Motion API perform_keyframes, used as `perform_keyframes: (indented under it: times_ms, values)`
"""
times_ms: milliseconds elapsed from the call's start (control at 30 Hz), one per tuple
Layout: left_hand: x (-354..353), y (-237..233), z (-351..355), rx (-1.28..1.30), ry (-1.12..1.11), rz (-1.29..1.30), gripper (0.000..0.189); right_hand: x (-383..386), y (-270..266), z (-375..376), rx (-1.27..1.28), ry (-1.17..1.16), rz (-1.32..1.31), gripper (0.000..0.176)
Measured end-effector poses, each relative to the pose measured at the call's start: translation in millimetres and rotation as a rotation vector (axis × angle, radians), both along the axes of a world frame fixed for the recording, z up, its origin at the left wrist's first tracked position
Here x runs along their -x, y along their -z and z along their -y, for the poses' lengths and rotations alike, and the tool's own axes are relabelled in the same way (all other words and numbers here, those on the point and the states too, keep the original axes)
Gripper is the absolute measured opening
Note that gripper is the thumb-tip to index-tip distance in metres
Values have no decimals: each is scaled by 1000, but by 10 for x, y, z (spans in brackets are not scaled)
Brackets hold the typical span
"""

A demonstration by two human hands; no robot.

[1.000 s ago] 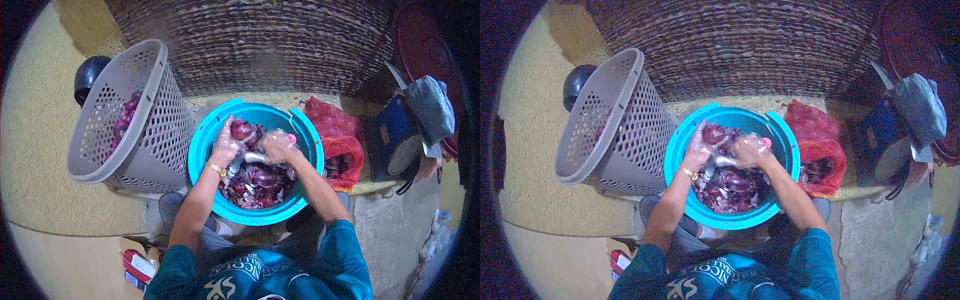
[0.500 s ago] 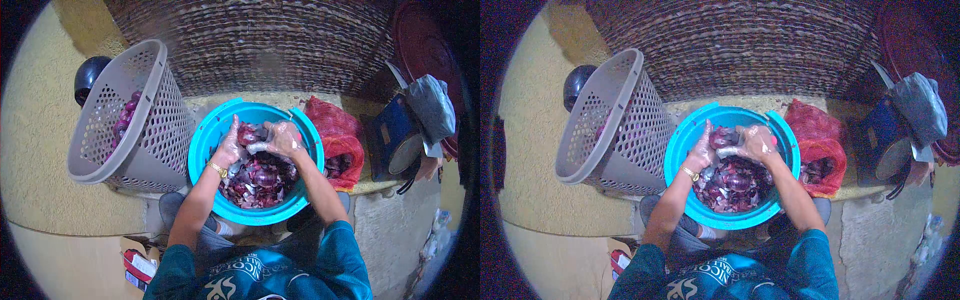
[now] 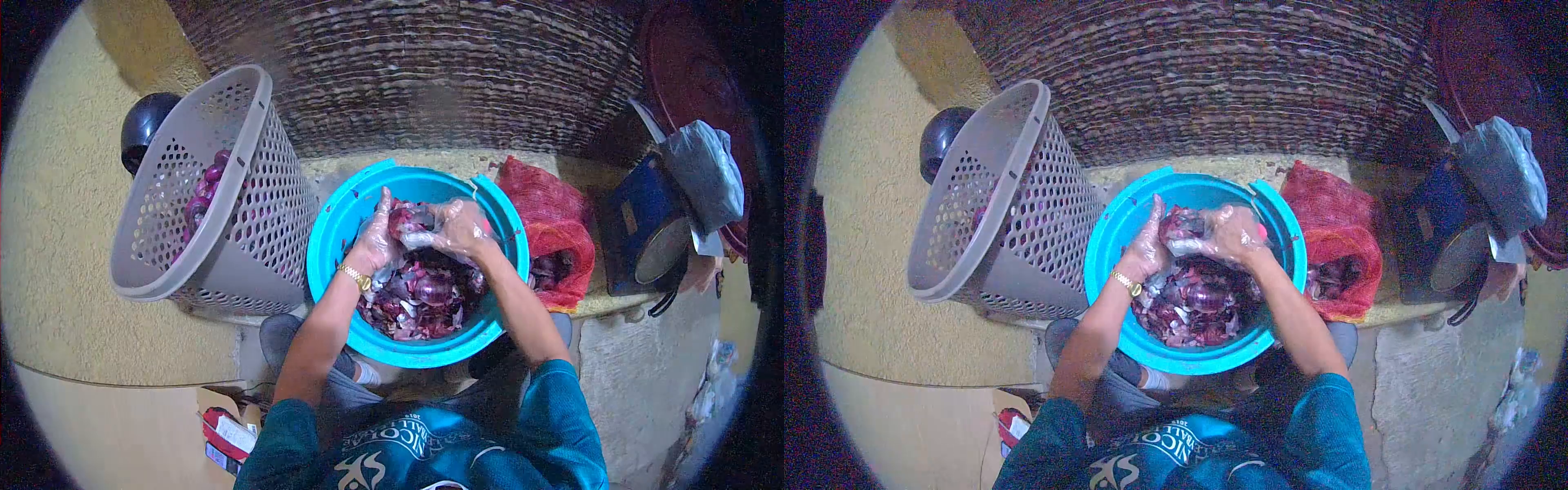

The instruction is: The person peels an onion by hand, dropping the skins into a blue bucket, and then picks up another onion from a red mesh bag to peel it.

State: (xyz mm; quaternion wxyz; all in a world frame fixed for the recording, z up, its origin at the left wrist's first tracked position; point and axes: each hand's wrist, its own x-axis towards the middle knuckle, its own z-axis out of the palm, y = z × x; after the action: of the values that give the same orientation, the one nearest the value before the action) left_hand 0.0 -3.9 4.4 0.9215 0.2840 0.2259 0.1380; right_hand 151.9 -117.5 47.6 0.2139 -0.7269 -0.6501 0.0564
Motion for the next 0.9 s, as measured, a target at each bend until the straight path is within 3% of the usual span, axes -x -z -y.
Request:
perform_keyframes:
  times_ms: [200, 467, 567, 733, 800, 867, 900]
  values:
    - [19, -41, 20, 35, 36, 31, 78, -40, 142, -57, -21, -73, -14, 62]
    - [-2, 96, -37, 17, 3, -64, 84, 3, -2, -43, 98, -87, 40, 68]
    - [-6, 109, -54, 27, -47, 30, 73, 51, -84, 2, 101, -139, 113, 67]
    - [27, 13, -31, 57, -308, -121, 83, 84, 30, -14, 114, -292, 237, 67]
    - [42, 5, -45, 62, -266, -87, 86, 68, 0, 13, 161, -309, 242, 67]
    - [39, -82, -9, 122, -192, -24, 85, 26, -6, 22, 105, -253, 165, 66]
    - [33, -65, -7, 122, -192, -25, 85, 30, -47, 49, -4, -218, -22, 67]
